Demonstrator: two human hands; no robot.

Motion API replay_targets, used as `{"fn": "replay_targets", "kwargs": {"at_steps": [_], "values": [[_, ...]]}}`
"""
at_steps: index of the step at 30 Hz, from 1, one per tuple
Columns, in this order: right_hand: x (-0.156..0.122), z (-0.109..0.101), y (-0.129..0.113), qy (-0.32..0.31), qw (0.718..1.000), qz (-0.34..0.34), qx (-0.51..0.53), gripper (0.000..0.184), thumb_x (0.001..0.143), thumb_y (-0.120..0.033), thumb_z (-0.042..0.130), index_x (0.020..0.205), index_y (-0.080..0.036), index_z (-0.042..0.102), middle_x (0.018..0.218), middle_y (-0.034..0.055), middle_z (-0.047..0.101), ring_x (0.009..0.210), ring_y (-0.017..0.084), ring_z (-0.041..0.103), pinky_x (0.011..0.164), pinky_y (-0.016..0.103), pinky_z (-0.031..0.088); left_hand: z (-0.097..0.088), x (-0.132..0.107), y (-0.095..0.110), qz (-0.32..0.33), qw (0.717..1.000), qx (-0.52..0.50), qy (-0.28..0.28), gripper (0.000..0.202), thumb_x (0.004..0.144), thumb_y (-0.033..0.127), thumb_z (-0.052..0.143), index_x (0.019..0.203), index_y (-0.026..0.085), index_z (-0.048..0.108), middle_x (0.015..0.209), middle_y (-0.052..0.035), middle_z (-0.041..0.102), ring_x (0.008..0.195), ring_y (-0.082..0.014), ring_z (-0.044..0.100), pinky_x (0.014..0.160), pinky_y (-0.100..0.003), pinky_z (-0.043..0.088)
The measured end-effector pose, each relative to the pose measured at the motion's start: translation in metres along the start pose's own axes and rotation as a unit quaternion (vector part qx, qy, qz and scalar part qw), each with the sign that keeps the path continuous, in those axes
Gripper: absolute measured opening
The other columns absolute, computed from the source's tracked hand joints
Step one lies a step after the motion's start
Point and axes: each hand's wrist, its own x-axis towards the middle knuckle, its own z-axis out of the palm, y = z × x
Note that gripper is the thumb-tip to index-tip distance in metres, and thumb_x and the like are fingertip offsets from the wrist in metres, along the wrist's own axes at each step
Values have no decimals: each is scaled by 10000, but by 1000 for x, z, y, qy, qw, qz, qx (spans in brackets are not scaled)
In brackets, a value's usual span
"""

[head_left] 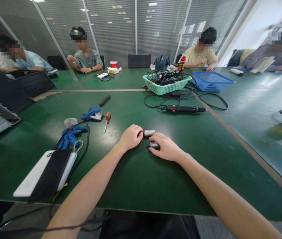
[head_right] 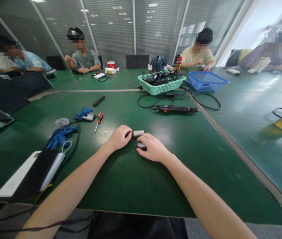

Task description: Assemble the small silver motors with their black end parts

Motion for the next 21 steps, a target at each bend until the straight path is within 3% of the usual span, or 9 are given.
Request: {"fn": "replay_targets", "kwargs": {"at_steps": [11,21], "values": [[9,14,-7,18,1000,-4,-12,180,869,-181,639,1046,-213,636,1096,99,664,1063,261,621,942,424,519,0,2,2,3,1000,1,-2,150,960,217,495,920,202,639,925,-54,681,941,-217,589,851,-368,495],[8,15,-8,32,999,-3,-11,168,813,-126,619,946,-222,583,995,72,635,971,241,595,890,394,510,0,1,1,1,1000,-2,0,154,956,210,495,909,209,642,912,-55,673,932,-217,589,835,-362,494]]}}
